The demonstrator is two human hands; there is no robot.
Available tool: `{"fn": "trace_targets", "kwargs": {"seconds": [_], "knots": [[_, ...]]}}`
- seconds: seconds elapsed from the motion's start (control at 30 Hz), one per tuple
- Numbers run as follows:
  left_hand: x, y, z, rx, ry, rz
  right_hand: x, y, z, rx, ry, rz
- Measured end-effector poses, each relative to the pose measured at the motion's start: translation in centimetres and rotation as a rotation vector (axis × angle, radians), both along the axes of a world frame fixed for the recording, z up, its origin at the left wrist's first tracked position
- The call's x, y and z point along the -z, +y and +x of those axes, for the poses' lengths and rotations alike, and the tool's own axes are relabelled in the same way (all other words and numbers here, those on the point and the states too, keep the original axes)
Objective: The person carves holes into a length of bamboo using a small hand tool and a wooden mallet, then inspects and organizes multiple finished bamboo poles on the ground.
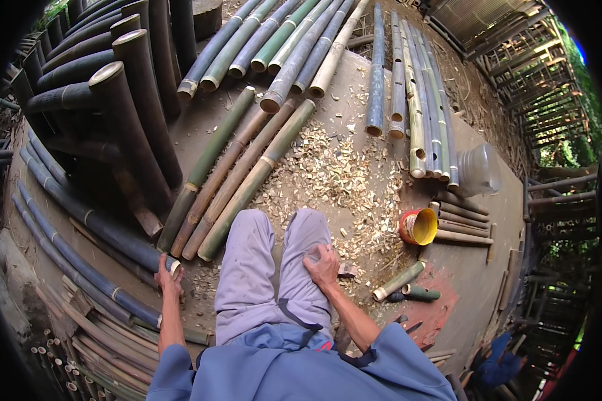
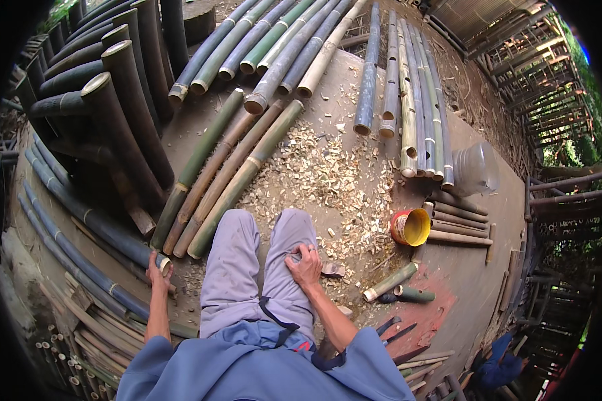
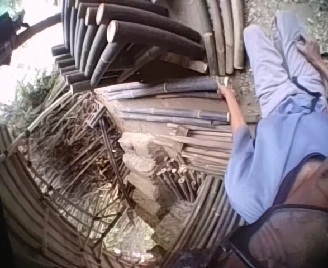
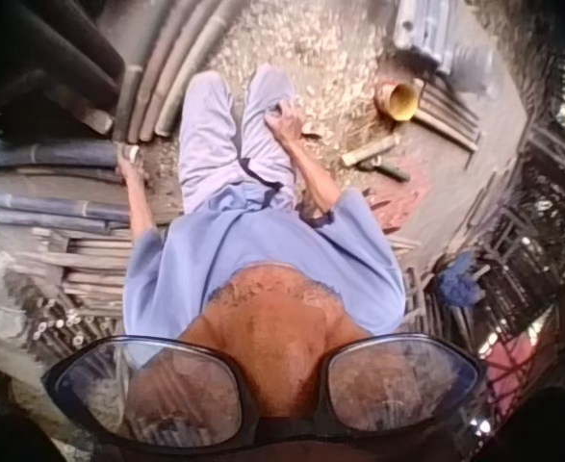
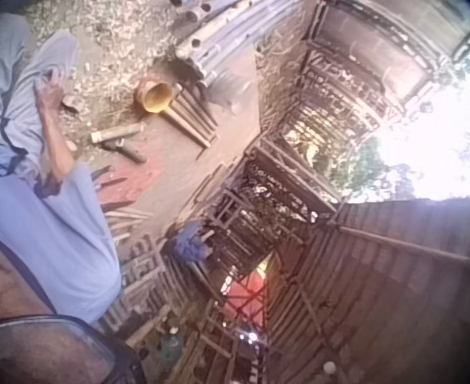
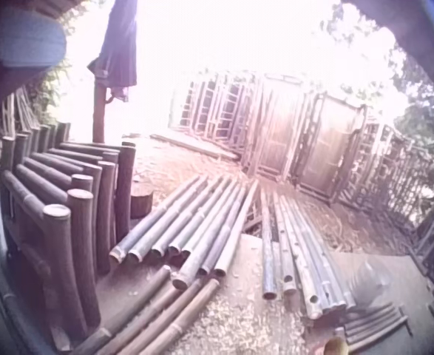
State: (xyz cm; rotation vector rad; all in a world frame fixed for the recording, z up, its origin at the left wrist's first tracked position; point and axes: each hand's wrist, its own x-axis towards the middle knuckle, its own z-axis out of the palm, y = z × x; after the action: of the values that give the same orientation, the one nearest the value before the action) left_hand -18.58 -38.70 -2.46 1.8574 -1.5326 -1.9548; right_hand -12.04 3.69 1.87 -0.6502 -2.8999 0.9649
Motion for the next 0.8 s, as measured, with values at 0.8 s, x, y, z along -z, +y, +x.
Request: {"fn": "trace_targets", "kwargs": {"seconds": [0.8], "knots": [[1.7, -1.0, 4.8, -0.203, 0.187, 0.188, 1.4, 0.1, 0.6, -0.044, 0.007, -0.048]]}}
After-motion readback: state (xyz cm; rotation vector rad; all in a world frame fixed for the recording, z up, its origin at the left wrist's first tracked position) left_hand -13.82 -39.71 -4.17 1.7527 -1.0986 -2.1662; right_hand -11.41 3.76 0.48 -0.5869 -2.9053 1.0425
